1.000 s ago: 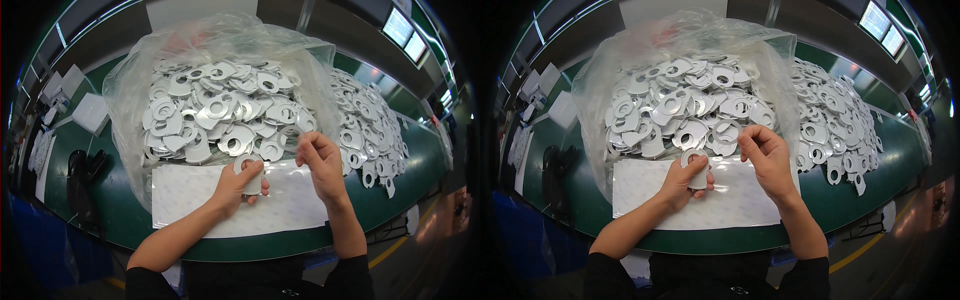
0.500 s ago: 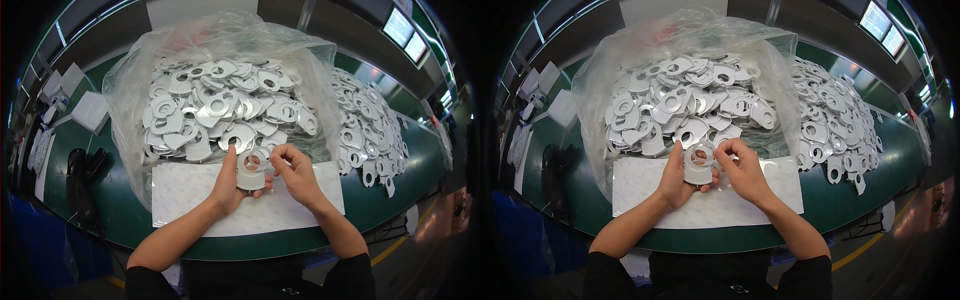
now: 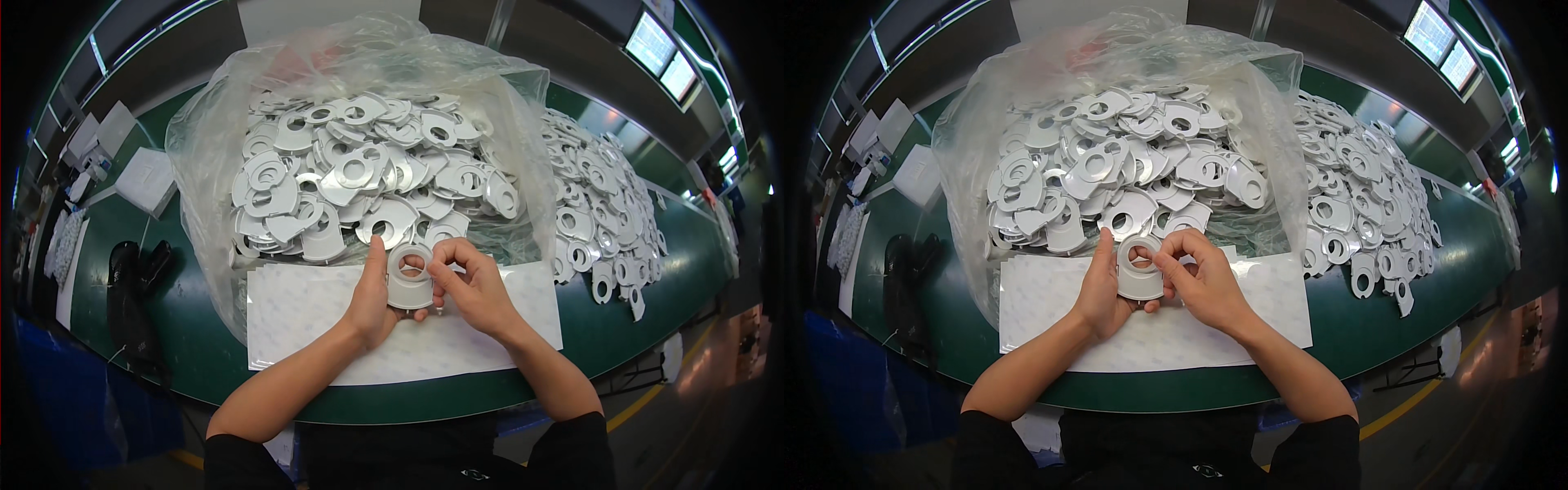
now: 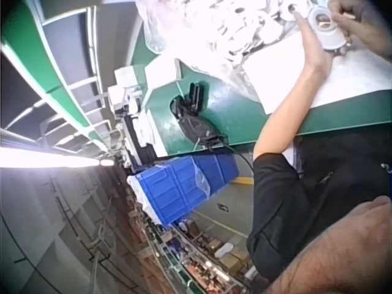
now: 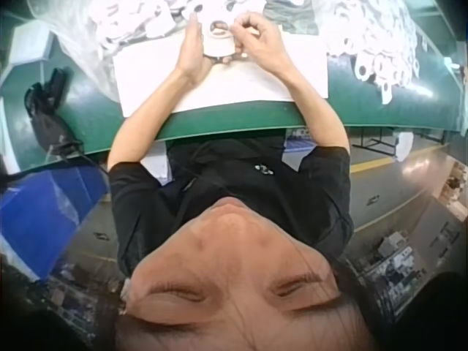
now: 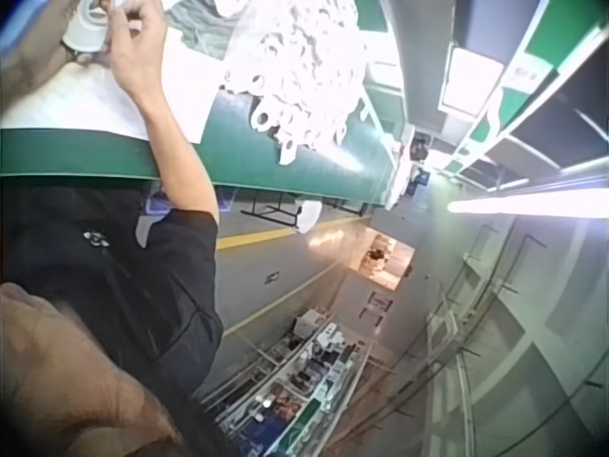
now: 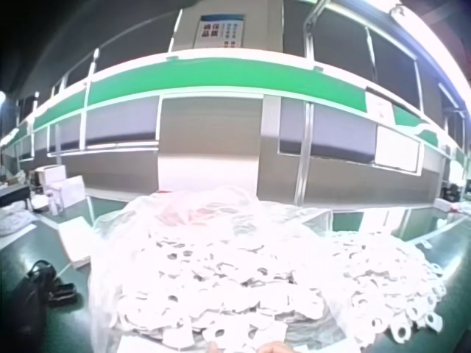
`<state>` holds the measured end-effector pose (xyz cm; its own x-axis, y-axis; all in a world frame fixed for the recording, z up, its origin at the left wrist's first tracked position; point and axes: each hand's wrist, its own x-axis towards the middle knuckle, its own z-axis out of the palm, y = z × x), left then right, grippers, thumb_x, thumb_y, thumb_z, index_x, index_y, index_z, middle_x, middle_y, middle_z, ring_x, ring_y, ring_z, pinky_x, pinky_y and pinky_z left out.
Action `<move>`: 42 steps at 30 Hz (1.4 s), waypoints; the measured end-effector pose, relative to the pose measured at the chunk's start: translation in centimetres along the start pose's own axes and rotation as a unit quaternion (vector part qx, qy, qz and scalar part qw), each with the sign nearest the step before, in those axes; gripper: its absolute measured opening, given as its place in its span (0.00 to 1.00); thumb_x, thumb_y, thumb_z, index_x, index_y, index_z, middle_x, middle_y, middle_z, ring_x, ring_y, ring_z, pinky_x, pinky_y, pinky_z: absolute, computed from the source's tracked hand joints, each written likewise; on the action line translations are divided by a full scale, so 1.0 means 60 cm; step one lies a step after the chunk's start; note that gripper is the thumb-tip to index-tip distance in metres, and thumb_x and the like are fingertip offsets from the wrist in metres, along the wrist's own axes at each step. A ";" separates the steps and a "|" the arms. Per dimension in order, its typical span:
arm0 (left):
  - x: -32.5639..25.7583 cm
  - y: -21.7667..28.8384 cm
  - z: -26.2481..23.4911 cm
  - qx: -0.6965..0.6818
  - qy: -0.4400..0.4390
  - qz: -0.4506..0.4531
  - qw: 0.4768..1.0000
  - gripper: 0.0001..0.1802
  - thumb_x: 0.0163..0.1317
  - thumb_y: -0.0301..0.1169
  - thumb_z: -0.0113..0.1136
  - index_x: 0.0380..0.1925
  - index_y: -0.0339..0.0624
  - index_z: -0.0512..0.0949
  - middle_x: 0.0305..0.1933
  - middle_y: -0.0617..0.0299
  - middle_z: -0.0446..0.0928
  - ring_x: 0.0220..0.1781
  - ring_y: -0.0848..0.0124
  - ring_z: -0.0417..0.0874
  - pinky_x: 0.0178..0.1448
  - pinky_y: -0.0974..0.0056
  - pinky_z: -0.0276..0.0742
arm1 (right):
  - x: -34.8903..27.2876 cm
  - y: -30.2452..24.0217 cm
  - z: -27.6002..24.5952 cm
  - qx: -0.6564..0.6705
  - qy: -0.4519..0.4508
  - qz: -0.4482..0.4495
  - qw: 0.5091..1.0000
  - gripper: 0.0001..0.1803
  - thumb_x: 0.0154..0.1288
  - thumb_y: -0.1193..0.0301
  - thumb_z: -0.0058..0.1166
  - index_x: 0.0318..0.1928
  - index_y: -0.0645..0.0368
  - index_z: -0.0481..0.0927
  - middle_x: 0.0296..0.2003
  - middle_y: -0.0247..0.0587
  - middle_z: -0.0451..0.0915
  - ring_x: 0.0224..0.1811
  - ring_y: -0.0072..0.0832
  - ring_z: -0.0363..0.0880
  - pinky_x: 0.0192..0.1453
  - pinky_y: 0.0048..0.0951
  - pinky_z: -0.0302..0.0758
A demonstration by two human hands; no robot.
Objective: Apply circular adhesive stickers to white plastic components on an industrial assembly line.
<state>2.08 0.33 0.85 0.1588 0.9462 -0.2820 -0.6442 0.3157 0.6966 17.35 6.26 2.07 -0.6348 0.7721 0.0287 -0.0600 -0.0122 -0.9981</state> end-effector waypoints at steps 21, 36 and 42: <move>0.000 -0.001 -0.001 0.006 0.001 -0.005 1.000 0.40 0.63 0.67 0.17 0.39 0.47 0.71 0.35 0.60 0.77 0.35 0.70 0.78 0.28 0.68 0.69 | 0.002 -0.008 -0.002 -0.013 -0.010 0.014 1.000 0.06 0.65 0.74 0.51 0.34 0.66 0.73 0.38 0.36 0.68 0.26 0.18 0.73 0.30 0.18 0.73; -0.002 0.004 0.002 -0.006 0.002 -0.011 1.000 0.38 0.64 0.66 0.16 0.37 0.47 0.69 0.36 0.58 0.76 0.34 0.68 0.78 0.28 0.68 0.68 | -0.002 -0.011 0.009 -0.102 0.021 -0.042 0.994 0.05 0.64 0.75 0.52 0.34 0.64 0.72 0.36 0.37 0.68 0.23 0.17 0.74 0.27 0.16 0.71; -0.001 0.002 0.001 -0.018 0.002 -0.008 1.000 0.38 0.64 0.66 0.16 0.35 0.47 0.68 0.38 0.58 0.76 0.34 0.68 0.78 0.28 0.68 0.68 | 0.002 0.004 0.001 -0.253 0.052 -0.154 0.954 0.07 0.62 0.73 0.56 0.37 0.64 0.73 0.33 0.37 0.73 0.21 0.18 0.74 0.25 0.19 0.71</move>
<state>2.07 0.32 0.98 0.1671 0.9405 -0.2959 -0.6687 0.3286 0.6669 17.21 6.27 1.83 -0.5651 0.7495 0.3449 0.1657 0.5126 -0.8425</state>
